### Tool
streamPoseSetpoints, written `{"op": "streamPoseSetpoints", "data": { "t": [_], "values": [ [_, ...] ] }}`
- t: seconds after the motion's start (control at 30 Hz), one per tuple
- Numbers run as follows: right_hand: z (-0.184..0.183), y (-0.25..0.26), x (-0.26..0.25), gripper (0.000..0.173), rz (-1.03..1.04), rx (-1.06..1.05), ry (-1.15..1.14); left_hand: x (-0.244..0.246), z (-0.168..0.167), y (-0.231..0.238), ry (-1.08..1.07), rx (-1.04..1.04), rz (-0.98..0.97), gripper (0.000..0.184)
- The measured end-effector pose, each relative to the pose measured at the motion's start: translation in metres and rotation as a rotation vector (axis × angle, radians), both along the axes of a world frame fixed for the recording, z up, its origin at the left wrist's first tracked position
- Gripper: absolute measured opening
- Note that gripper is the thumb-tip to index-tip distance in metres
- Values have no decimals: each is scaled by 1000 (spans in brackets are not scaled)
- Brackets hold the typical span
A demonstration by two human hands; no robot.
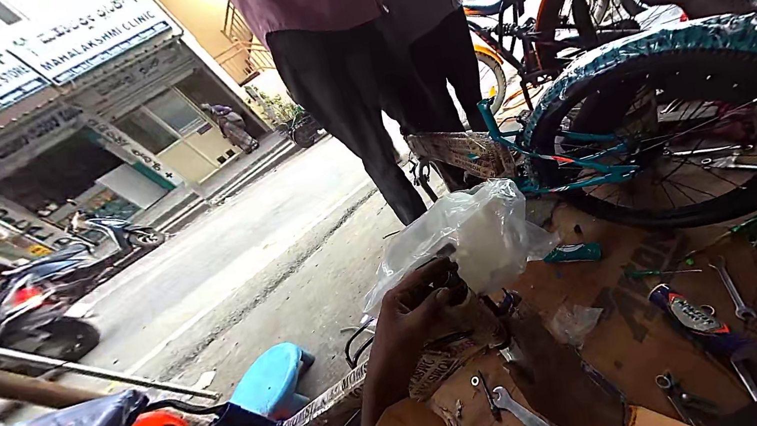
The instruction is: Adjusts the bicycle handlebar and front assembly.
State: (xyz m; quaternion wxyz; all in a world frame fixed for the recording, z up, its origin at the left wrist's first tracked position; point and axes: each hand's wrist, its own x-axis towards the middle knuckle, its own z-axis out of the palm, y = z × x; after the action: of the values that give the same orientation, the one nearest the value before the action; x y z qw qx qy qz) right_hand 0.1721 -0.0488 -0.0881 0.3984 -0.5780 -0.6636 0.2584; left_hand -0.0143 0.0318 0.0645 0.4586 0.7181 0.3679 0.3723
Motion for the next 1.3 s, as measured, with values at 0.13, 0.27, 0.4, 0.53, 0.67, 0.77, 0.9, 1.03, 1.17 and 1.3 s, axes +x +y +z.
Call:
{"op": "streamPoseSetpoints", "data": {
  "t": [0.13,0.27,0.4,0.53,0.67,0.77,0.9,1.03,1.17,1.3],
  "values": [
    [1,0,2,65,10,-4,-6,1,-6,3,-94,-22,16,39],
    [-2,-2,1,63,5,22,33,12,-7,-1,-142,34,154,33],
    [-5,-1,0,65,12,10,53,20,-6,-7,-127,103,269,33],
    [-7,-1,1,65,9,18,51,20,-7,-9,-124,85,267,35],
    [-9,-1,1,65,4,38,51,19,-11,-8,-141,70,278,34],
    [-11,-1,1,65,19,58,63,19,-11,-8,-132,58,291,33],
    [-10,-2,1,66,16,41,70,16,-11,-9,-137,30,249,35],
    [-13,-1,0,66,11,34,52,14,-11,-9,-128,29,209,36],
    [-14,0,0,66,1,36,57,20,-12,-12,-122,62,288,35],
    [-17,1,-2,64,-13,71,56,25,-13,-15,-144,89,356,35]
  ]
}}
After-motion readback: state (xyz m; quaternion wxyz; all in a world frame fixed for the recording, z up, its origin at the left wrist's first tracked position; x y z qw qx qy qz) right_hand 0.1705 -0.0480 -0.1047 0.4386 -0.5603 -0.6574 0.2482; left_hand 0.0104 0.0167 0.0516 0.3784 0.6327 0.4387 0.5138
